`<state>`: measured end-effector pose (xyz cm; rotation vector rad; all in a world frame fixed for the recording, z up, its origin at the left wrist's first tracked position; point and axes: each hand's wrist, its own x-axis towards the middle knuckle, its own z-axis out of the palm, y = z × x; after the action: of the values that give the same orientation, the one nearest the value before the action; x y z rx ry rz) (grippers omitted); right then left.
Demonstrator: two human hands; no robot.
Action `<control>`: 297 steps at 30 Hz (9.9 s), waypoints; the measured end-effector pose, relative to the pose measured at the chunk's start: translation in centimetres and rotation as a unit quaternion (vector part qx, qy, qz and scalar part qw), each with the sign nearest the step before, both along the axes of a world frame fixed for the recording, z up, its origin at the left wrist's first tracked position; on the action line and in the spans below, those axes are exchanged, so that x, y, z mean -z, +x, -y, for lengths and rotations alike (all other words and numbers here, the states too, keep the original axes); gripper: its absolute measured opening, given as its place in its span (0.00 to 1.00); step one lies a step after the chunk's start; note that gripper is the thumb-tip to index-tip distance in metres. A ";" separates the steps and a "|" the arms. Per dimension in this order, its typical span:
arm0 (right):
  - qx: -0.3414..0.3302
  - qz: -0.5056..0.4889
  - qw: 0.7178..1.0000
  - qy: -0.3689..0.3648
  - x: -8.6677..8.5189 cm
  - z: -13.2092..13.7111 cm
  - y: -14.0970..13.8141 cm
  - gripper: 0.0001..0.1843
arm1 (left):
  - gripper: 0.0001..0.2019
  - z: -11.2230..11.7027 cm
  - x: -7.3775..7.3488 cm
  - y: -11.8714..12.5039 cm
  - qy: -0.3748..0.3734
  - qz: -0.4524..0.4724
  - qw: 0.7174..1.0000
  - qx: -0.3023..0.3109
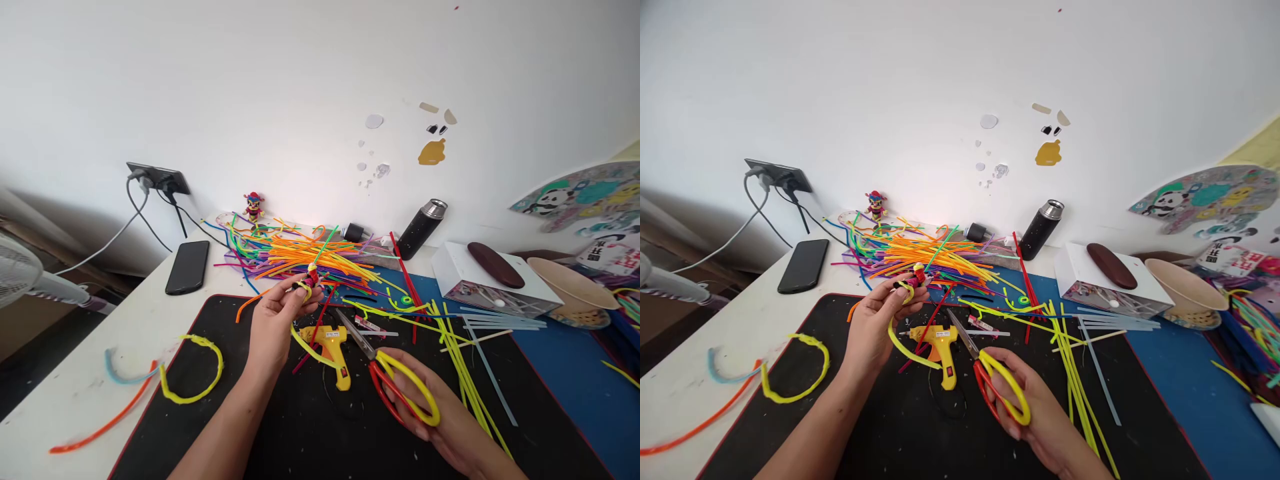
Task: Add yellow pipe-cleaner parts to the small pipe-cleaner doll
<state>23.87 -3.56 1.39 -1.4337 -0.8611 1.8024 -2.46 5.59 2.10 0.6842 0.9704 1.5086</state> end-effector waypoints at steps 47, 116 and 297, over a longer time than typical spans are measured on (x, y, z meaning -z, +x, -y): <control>-0.092 0.051 0.982 0.156 -1.2 -0.6 -8.6 0.30 | 0.19 1.1 1.0 1.0 0.076 -0.279 0.957 -0.011; -0.082 0.084 0.982 0.150 -0.3 -0.9 -8.7 0.29 | 0.17 0.9 1.1 0.8 0.089 -0.444 0.891 -0.047; -0.050 -0.077 0.991 0.093 -1.1 -1.5 -9.4 0.34 | 0.14 0.6 2.0 0.8 0.244 -0.596 0.752 -0.142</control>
<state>14.50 -2.10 2.52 -1.1360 -1.0057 1.8258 -1.64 4.99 0.08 2.1210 1.6657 1.5247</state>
